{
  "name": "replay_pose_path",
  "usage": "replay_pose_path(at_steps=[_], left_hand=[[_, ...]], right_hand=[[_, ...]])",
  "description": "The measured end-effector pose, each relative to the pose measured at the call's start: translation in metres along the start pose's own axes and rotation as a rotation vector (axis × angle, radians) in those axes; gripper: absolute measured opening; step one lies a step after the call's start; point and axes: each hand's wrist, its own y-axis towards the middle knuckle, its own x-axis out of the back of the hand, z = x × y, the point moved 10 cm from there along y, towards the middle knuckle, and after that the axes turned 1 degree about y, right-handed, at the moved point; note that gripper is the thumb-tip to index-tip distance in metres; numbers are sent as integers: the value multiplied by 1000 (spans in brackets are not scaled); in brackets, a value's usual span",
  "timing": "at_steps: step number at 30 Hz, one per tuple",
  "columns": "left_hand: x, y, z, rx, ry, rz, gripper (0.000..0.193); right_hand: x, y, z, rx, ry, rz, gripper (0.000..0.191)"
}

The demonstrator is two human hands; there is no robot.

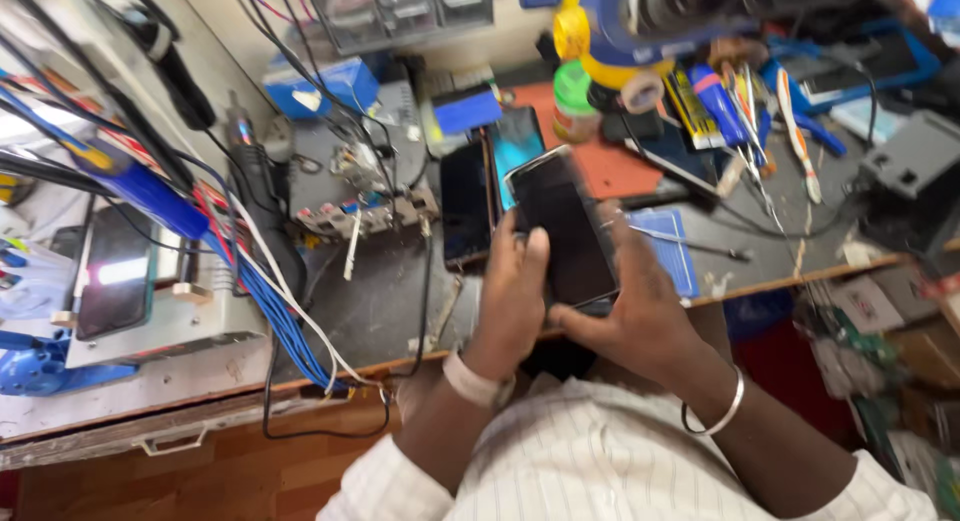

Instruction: The person works at a cluttered repair bench, handling a smartphone and using a pry tool and screwdriver to open its casing. They unscrew components, separate the back cover from the phone body, and manipulate the exposed internal parts including the battery area.

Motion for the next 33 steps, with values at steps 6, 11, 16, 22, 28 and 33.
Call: replay_pose_path(at_steps=[6,11,16,22,28,33], left_hand=[[-14,-26,60,636,-70,402,52],[-28,-55,62,887,-110,676,56],[-37,-43,49,802,-90,940,55],[-31,-32,73,908,-113,778,57],[-31,-20,60,794,-584,698,64],[-33,-18,63,758,-631,711,67]], right_hand=[[34,-11,-15,147,152,-123,79],[18,4,-56,-54,720,232,56],[11,4,-78,-150,521,243,58],[19,14,-77,-72,885,214,47],[47,2,-77,-50,-184,146,43],[15,-16,-53,-16,-409,304,18]])
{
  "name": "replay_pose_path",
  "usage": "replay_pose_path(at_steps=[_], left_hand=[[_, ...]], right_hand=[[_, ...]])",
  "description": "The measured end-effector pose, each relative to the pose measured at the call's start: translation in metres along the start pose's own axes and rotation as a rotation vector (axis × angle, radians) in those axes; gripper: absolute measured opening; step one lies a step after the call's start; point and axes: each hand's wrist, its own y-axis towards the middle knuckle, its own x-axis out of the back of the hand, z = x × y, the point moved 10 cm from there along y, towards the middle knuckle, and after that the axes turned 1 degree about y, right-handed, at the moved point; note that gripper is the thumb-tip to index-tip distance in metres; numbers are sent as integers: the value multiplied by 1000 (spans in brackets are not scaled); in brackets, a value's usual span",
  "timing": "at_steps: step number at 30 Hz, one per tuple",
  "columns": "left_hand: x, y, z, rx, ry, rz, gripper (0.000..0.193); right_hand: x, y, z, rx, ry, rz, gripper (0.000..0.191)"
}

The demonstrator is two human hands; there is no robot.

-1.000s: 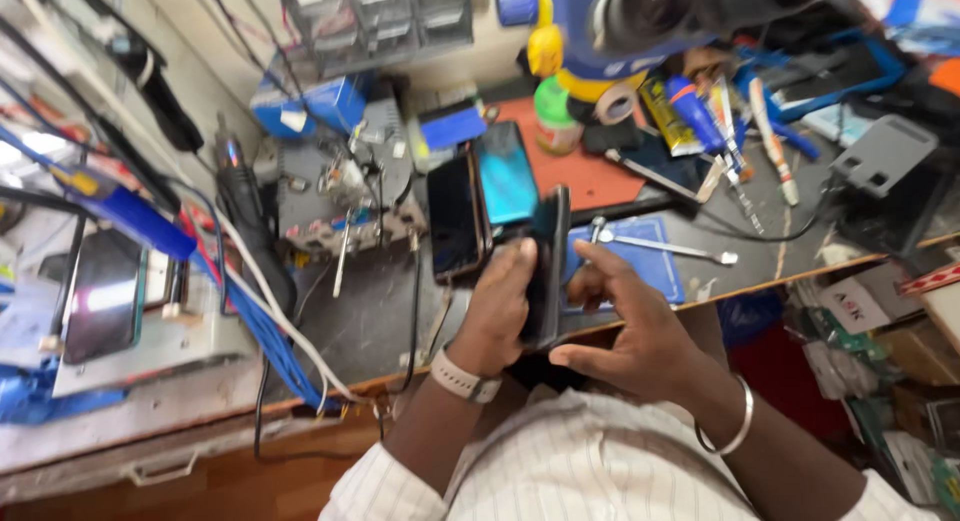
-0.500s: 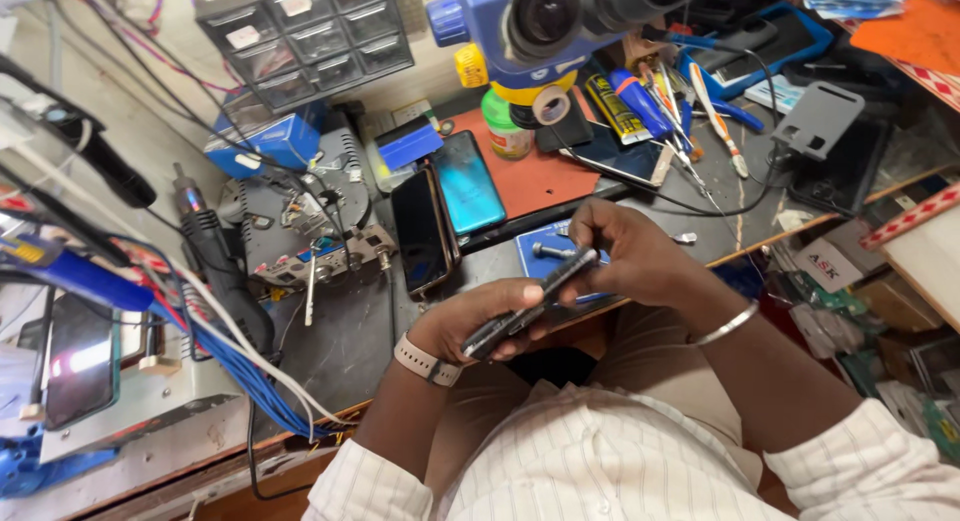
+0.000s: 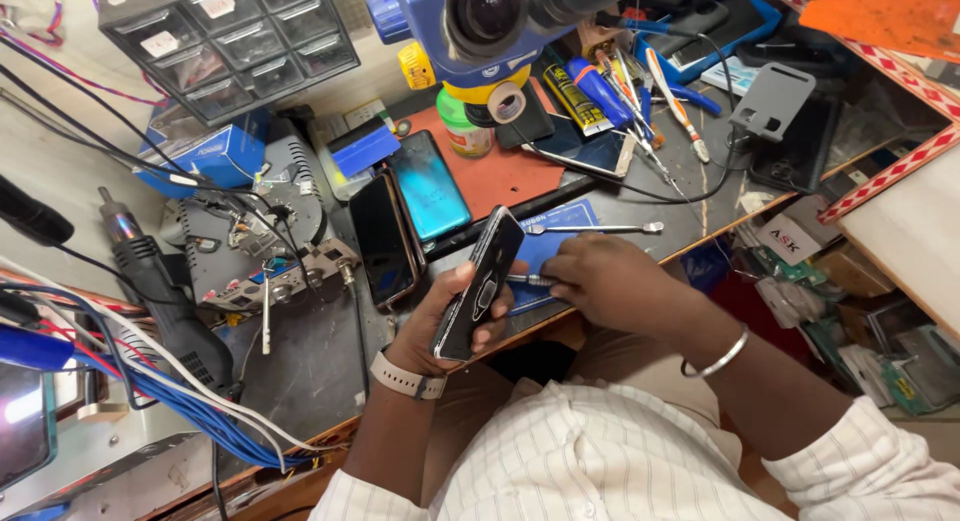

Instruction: The person works at a cluttered repair bench, handling a smartphone and using a pry tool and screwdriver to open its casing. They unscrew components, separate the back cover from the phone body, and manipulate the exposed internal parts including the battery area.

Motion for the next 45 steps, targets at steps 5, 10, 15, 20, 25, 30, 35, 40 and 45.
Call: replay_pose_path(at_steps=[5,10,15,20,25,30,35,40,45], left_hand=[[-4,1,-5,-51,-15,30,69],[-3,0,-7,-63,53,-3,70],[-6,2,-5,-40,108,-7,71],[-7,1,-5,-42,117,-19,72],[-8,2,-3,-15,128,-12,73],[-9,3,-1,3,146,-1,73],[-8,2,-2,2,178,-17,73],[-3,2,0,0,224,-40,72],[-4,3,3,32,204,-17,70]], right_hand=[[24,-2,-18,-98,-235,-98,9],[40,2,-36,-35,-413,-219,12],[13,17,-45,-40,-389,-121,19],[-8,39,-58,-87,-445,50,17],[-14,48,-65,-51,-404,104,28],[-16,40,-65,18,-413,77,31],[6,28,-66,-32,-343,-107,24],[10,14,-67,-79,-400,-39,23],[10,3,-55,-6,-577,-22,31]])
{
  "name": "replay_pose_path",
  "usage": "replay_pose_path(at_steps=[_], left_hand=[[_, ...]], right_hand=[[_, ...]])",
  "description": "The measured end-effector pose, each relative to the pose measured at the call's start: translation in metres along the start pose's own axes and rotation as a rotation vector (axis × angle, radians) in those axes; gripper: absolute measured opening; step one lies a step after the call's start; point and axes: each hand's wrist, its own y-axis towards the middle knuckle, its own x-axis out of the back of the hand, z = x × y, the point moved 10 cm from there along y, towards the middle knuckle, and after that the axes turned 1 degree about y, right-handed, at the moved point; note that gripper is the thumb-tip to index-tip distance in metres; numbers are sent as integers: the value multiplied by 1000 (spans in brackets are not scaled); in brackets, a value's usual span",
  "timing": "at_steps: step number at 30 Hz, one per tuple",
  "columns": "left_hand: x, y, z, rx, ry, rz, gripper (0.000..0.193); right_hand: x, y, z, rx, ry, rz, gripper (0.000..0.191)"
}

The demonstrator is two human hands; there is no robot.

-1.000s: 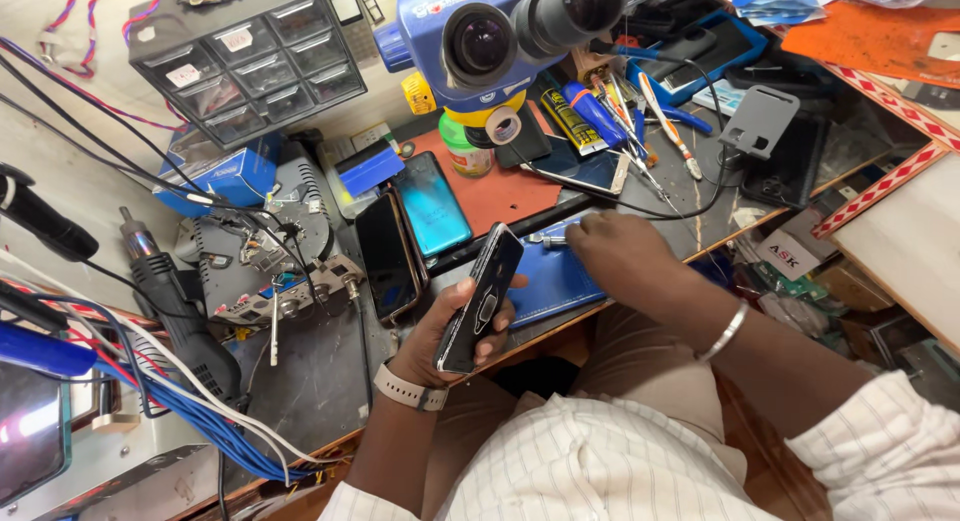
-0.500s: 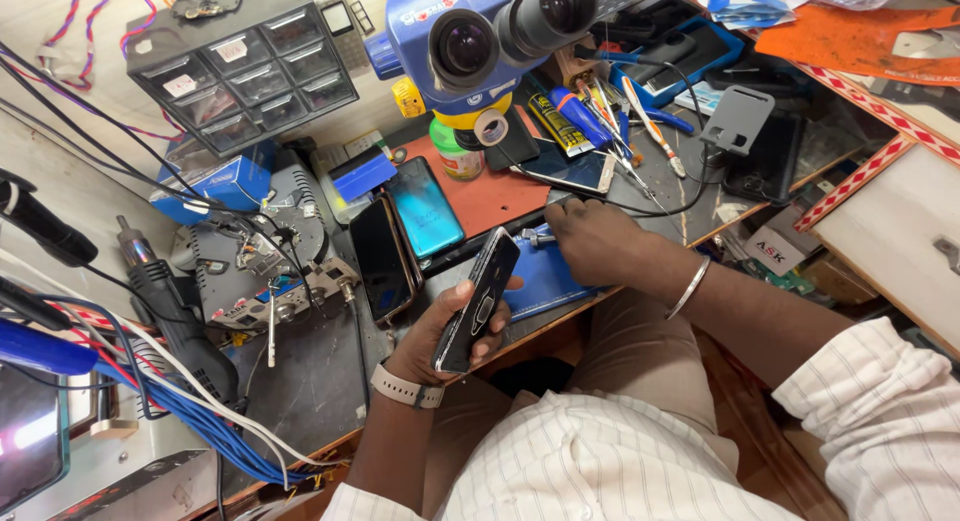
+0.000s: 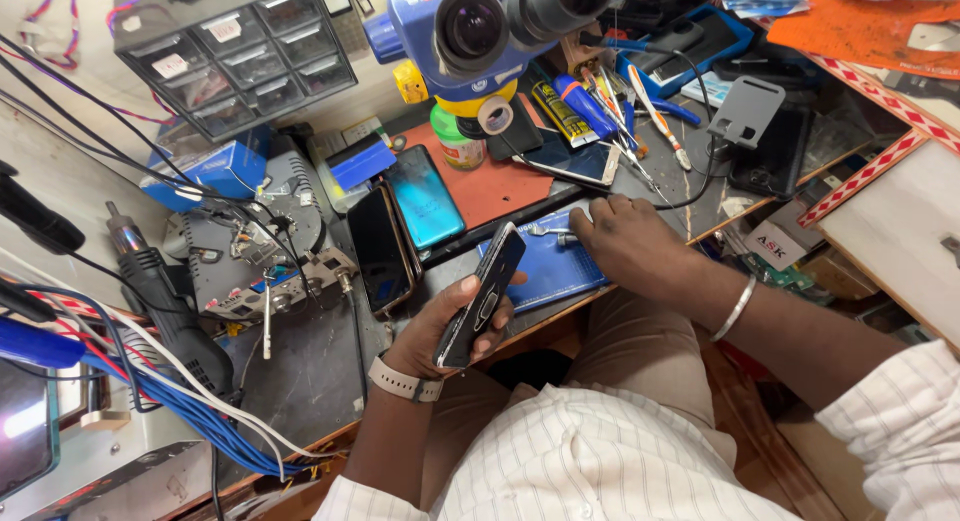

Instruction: The person works at a cluttered repair bench, handling a smartphone and using a pry tool and screwdriver to open its casing. They unscrew components, separate the back cover from the phone body, and manipulate the exposed internal parts including the battery area.

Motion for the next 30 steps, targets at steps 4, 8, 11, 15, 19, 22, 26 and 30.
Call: replay_pose_path(at_steps=[4,8,11,15,19,22,26,30], left_hand=[[-1,0,-2,-15,24,-24,71],[-5,0,-4,-16,29,-18,71],[-4,0,-4,-15,42,-14,71],[-1,3,-2,-5,62,-7,70],[0,2,1,32,77,-39,70],[-4,0,-3,17,109,-33,72],[-3,-2,-6,1,112,-49,74],[0,0,-4,4,136,-53,75]], right_hand=[[-1,6,-9,7,108,57,27],[-2,1,-20,-36,154,133,31],[3,-17,-36,-141,181,120,22],[16,-27,-108,-554,286,-69,34],[26,15,-156,-681,370,-264,40],[42,44,-162,-652,439,-351,47],[52,39,-152,-550,434,-500,40],[39,-4,-125,-553,412,-522,22]])
